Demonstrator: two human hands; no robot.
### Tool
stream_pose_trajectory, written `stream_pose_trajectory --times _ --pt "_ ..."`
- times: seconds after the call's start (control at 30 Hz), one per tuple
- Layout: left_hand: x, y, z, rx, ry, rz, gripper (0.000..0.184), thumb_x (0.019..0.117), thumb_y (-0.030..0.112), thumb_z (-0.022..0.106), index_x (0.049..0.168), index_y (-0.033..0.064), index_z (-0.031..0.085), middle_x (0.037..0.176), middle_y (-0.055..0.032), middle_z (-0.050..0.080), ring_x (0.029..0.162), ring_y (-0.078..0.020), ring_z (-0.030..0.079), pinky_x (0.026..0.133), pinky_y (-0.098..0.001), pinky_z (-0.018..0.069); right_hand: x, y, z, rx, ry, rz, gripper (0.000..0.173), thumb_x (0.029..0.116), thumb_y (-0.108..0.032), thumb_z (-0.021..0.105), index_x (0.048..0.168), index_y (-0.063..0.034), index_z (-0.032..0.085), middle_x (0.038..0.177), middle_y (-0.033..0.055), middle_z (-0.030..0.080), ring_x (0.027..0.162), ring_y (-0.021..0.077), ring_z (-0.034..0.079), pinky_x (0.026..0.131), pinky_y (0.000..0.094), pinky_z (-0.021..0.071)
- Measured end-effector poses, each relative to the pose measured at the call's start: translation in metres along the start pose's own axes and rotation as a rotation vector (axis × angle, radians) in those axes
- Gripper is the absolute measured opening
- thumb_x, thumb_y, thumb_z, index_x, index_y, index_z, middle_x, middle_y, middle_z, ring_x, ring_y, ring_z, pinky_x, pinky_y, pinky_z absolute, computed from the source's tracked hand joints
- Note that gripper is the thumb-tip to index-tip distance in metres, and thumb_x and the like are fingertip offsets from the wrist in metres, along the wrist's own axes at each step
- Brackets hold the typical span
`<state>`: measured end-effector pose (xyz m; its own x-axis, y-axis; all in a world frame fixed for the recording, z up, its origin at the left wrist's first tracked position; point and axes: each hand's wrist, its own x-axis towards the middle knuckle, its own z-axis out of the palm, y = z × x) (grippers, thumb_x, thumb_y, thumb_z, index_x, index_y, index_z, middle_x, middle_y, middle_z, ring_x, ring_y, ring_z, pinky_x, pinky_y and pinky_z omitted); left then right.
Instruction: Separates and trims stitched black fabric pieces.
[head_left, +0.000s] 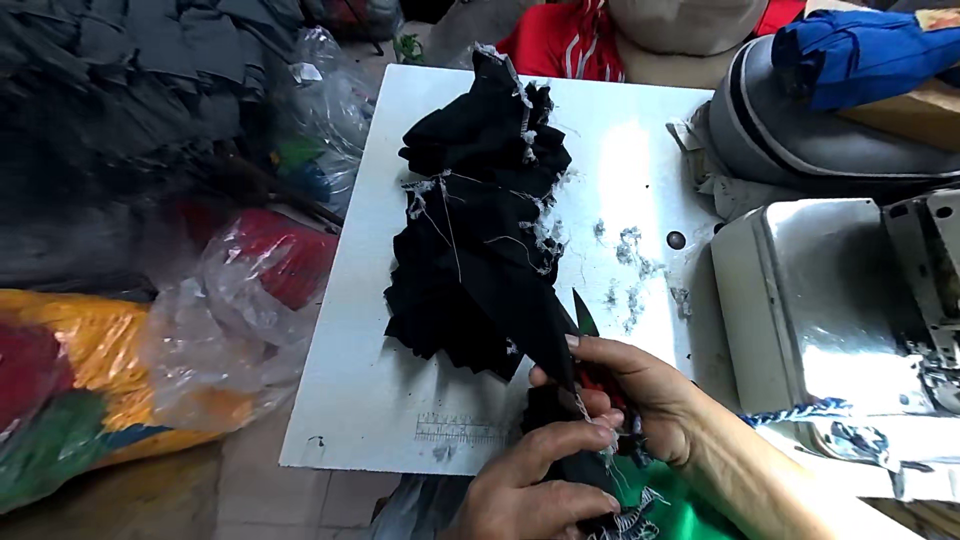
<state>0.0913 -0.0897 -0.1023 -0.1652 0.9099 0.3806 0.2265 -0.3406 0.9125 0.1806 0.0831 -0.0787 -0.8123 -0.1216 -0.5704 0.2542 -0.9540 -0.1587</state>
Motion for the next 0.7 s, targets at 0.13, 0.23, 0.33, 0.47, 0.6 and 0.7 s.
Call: stream_pose_trajectory --times 0.13,0.23,0.33,0.47,0.6,0.7 --pt "0.003 0.002 -0.001 -0.025 -0.005 0.005 0.017 0.1048 0.016 0.056 0.101 0.0059 0.069 0.136 -0.0066 0.061 0.138 -0.0133 0.052 0.114 -0.0296 0.0462 -0.007 -0.004 0.004 -0.103 0.007 -0.058 0.026 0.1027 -0.015 0.049 0.082 -0.0089 0.062 0.058 -0.0042 0.054 0.046 -0.0015 0.051 0.046 0.012 0.0467" --pt "0.005 0.003 0.0 -0.026 -0.016 0.012 0.018 0.1054 0.016 0.054 0.102 0.0055 0.069 0.136 -0.0048 0.06 0.137 -0.009 0.051 0.114 -0.0257 0.0445 -0.02 -0.008 0.008 -0.216 0.071 -0.118 0.019 0.1004 -0.015 0.054 0.084 -0.0125 0.063 0.062 -0.0032 0.06 0.047 -0.0022 0.053 0.046 0.011 0.0455" --pt "0.006 0.007 0.0 0.003 -0.03 -0.009 0.019 0.105 0.017 0.055 0.1 0.0049 0.069 0.133 -0.0053 0.061 0.132 -0.0045 0.052 0.111 -0.0196 0.0431 -0.025 -0.011 0.01 -0.295 0.099 -0.147 0.019 0.0994 -0.008 0.054 0.082 -0.0113 0.061 0.061 -0.0028 0.06 0.046 -0.0035 0.051 0.045 0.0096 0.0436" --pt "0.008 0.011 0.002 0.025 -0.023 -0.042 0.017 0.1031 0.016 0.059 0.098 0.0041 0.069 0.131 -0.0104 0.06 0.121 -0.003 0.058 0.102 -0.0161 0.0486 -0.028 -0.004 0.016 -0.922 0.378 -0.644 0.008 0.0953 -0.009 0.059 0.096 -0.0155 0.064 0.066 -0.0109 0.055 0.052 -0.0068 0.047 0.048 0.0103 0.0381" --pt "0.008 0.018 -0.008 0.001 -0.013 -0.059 0.021 0.1057 0.02 0.054 0.099 0.0044 0.068 0.118 -0.0084 0.065 0.113 -0.0038 0.062 0.099 -0.0166 0.0501 -0.041 -0.014 0.011 -1.384 0.295 -1.14 0.014 0.0892 -0.01 0.065 0.103 -0.0088 0.066 0.08 -0.0089 0.061 0.064 -0.0095 0.05 0.057 0.0057 0.0431" --pt "0.014 0.024 -0.013 -0.054 0.012 -0.024 0.02 0.1063 0.019 0.053 0.099 0.0041 0.065 0.1 -0.0053 0.067 0.1 -0.0054 0.064 0.091 -0.017 0.0497 -0.046 -0.011 0.001 -1.463 0.106 -1.108 0.01 0.0926 -0.012 0.065 0.099 -0.0054 0.069 0.084 -0.0034 0.061 0.073 -0.005 0.052 0.064 0.0079 0.0431"
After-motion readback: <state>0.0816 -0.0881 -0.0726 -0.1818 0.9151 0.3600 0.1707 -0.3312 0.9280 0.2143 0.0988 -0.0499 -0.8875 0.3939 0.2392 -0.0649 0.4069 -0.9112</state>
